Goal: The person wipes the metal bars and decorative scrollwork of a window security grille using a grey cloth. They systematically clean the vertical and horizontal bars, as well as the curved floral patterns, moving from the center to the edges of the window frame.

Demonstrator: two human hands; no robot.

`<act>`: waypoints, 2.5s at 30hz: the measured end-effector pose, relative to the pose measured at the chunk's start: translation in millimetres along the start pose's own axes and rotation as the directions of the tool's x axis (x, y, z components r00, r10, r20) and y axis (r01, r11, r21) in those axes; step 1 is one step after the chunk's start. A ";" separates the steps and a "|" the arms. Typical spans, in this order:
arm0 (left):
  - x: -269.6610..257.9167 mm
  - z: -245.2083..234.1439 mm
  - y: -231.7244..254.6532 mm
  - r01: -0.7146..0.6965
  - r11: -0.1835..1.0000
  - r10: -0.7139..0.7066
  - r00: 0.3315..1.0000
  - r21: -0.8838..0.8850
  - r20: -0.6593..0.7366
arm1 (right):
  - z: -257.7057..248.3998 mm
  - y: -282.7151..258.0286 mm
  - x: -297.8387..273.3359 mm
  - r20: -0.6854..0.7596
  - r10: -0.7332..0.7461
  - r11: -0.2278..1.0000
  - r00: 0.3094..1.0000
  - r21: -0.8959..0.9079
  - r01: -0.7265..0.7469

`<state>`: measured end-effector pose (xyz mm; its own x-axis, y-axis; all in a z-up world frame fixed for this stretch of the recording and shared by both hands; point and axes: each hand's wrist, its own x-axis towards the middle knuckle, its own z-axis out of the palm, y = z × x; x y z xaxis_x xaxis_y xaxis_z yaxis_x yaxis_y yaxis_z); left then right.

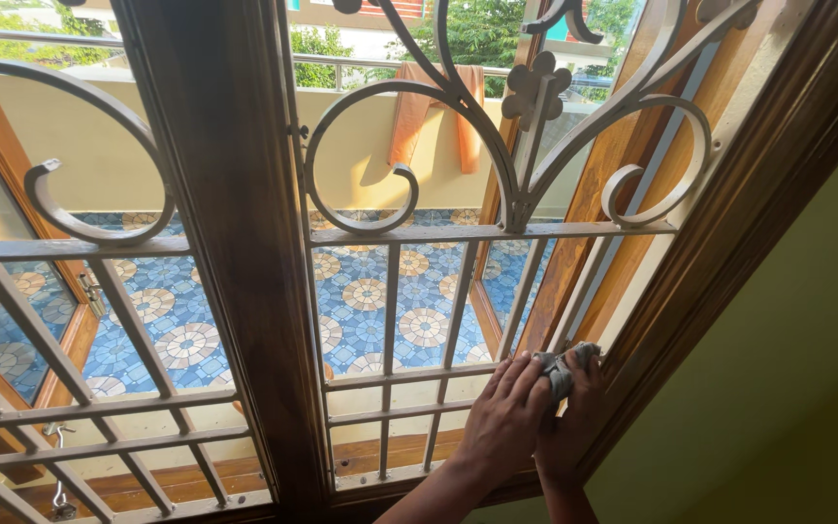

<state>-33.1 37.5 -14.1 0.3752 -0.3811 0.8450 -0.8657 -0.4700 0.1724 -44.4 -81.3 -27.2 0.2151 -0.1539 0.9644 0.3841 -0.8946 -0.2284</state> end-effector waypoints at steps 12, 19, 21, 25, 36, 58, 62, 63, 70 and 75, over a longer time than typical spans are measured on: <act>0.9 -79.1 -6.1 0.253 0.934 -0.344 0.832 -0.253 -0.436 | 14.7 -44.7 -4.9 0.041 0.042 0.993 0.998 0.112 -0.046; 19.8 -120.8 -19.6 0.245 0.965 -0.261 0.832 -0.099 -0.490 | 46.0 -66.5 33.8 0.027 0.044 0.917 0.999 0.395 -0.051; 23.2 -118.0 -25.9 0.247 0.968 -0.194 0.853 0.046 -0.485 | 63.3 -67.4 34.4 0.138 0.037 0.897 0.990 0.433 -0.094; 27.8 -99.9 -36.4 0.243 0.957 -0.170 0.912 0.158 -0.375 | 100.1 -61.3 10.9 0.398 0.215 0.911 0.892 0.247 -0.330; 26.9 -77.8 -59.9 0.396 0.886 -0.439 0.884 -0.242 -0.160 | 90.0 -65.5 24.1 0.206 -0.069 0.964 0.976 0.265 0.012; -4.8 -73.5 -55.1 0.317 0.942 -0.285 0.928 0.107 -0.241 | 74.2 -61.1 14.8 0.225 -0.229 0.956 0.947 0.234 0.175; -12.6 -72.3 -55.1 0.258 0.954 -0.216 0.945 0.151 -0.245 | 72.1 -60.5 3.4 0.187 -0.236 0.955 0.953 0.224 0.193; -14.0 -72.5 -55.3 0.238 0.957 -0.192 0.948 0.166 -0.253 | 71.7 -58.5 2.5 0.193 -0.248 0.954 0.949 0.221 0.204; -26.5 -79.0 -43.1 0.313 0.932 -0.363 0.817 -0.184 -0.449 | 67.1 -66.5 -5.1 0.073 -0.128 0.916 0.989 0.392 0.089; -24.8 -110.5 -28.0 0.346 0.921 -0.143 0.723 0.176 -0.676 | 54.5 -89.8 -0.4 -0.047 -0.124 0.954 0.991 0.269 0.133</act>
<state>-54.8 148.1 16.1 0.1709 0.3292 0.9287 -0.6091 -0.7056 0.3622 -30.1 21.9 -14.4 0.1229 -0.0610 0.9905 0.6362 -0.7612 -0.1258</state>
